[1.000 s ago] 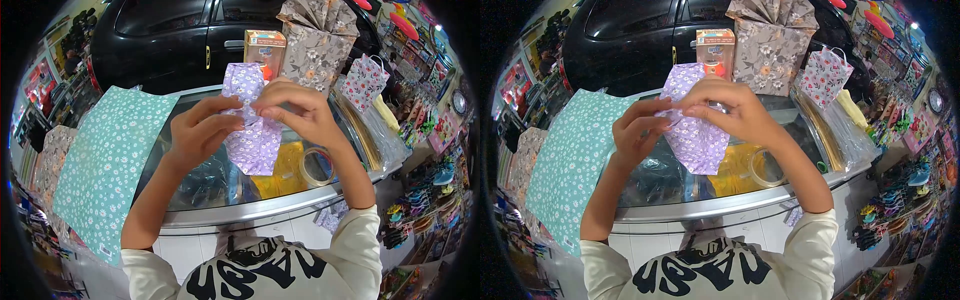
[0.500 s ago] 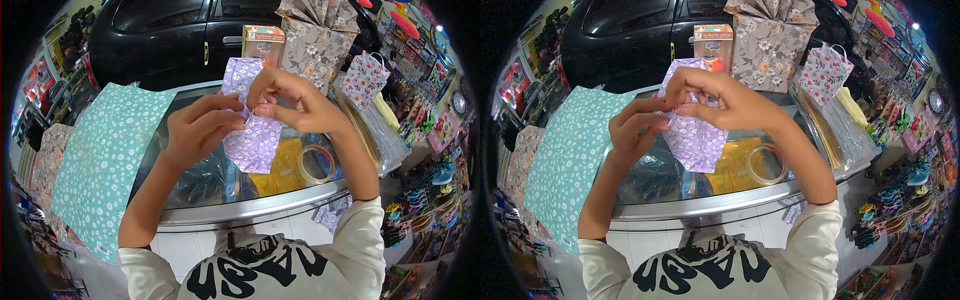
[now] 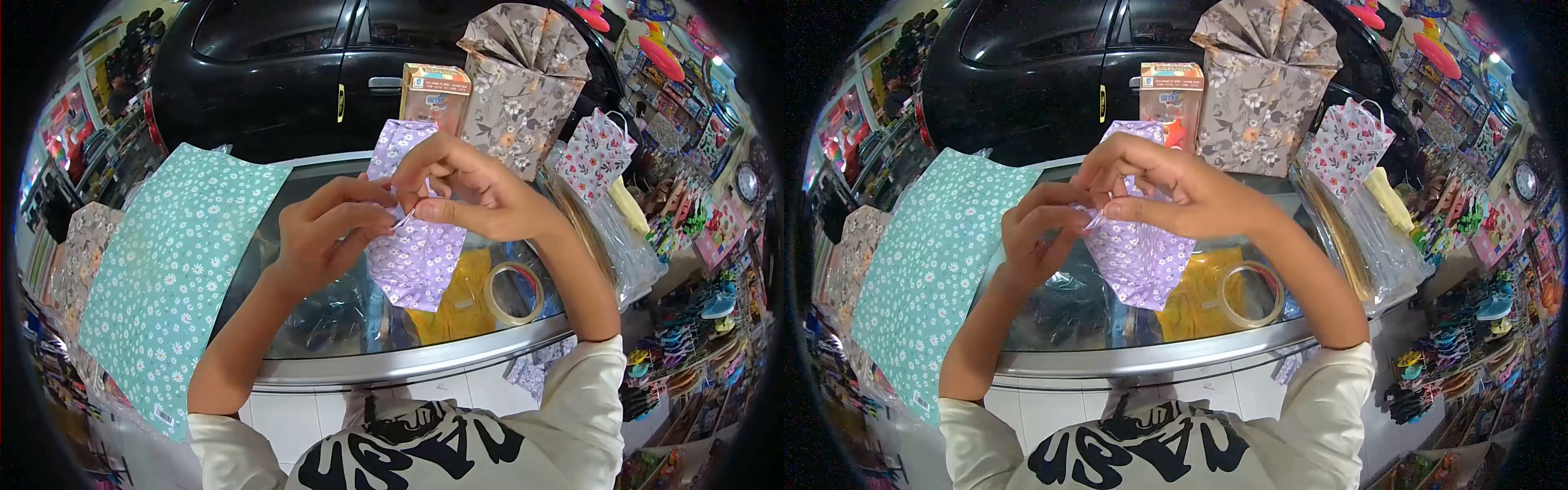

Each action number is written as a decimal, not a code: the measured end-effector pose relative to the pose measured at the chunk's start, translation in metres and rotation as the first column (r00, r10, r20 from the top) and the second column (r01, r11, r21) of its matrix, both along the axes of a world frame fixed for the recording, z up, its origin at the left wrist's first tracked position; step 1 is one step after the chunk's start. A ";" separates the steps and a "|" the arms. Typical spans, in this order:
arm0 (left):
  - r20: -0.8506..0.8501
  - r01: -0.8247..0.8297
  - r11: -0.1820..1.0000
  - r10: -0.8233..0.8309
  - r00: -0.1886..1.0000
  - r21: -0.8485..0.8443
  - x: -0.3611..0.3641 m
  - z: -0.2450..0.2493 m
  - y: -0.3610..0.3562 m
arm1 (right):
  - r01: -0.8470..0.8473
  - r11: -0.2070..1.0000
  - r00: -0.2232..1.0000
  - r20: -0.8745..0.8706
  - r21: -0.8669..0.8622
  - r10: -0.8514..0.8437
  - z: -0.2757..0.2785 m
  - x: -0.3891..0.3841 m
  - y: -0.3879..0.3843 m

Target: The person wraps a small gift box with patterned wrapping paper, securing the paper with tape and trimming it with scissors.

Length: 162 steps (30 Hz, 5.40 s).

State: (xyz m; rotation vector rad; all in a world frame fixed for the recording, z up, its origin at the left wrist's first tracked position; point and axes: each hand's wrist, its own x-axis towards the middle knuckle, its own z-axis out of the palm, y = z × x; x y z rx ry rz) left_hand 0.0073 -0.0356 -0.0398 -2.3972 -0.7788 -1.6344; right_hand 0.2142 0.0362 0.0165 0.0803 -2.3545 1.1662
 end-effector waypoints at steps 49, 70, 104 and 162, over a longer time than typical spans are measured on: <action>0.158 0.025 0.998 -0.014 0.987 -0.066 0.005 -0.007 -0.001 | 0.563 0.701 0.751 -0.625 0.437 -0.214 -0.045 -0.007 -0.008; -0.072 -0.127 0.987 0.134 0.988 0.099 0.001 0.002 -0.003 | 0.714 0.314 0.693 -0.695 0.626 -0.190 -0.051 -0.004 -0.017; -0.141 -0.265 0.943 0.296 0.945 0.203 0.008 0.000 -0.004 | 0.664 0.495 0.729 -0.634 0.561 -0.259 -0.059 -0.006 -0.011; -0.257 -0.238 0.971 0.222 0.941 -0.031 -0.006 0.014 0.001 | 0.573 0.797 0.797 -0.359 0.192 -0.486 -0.034 0.002 -0.035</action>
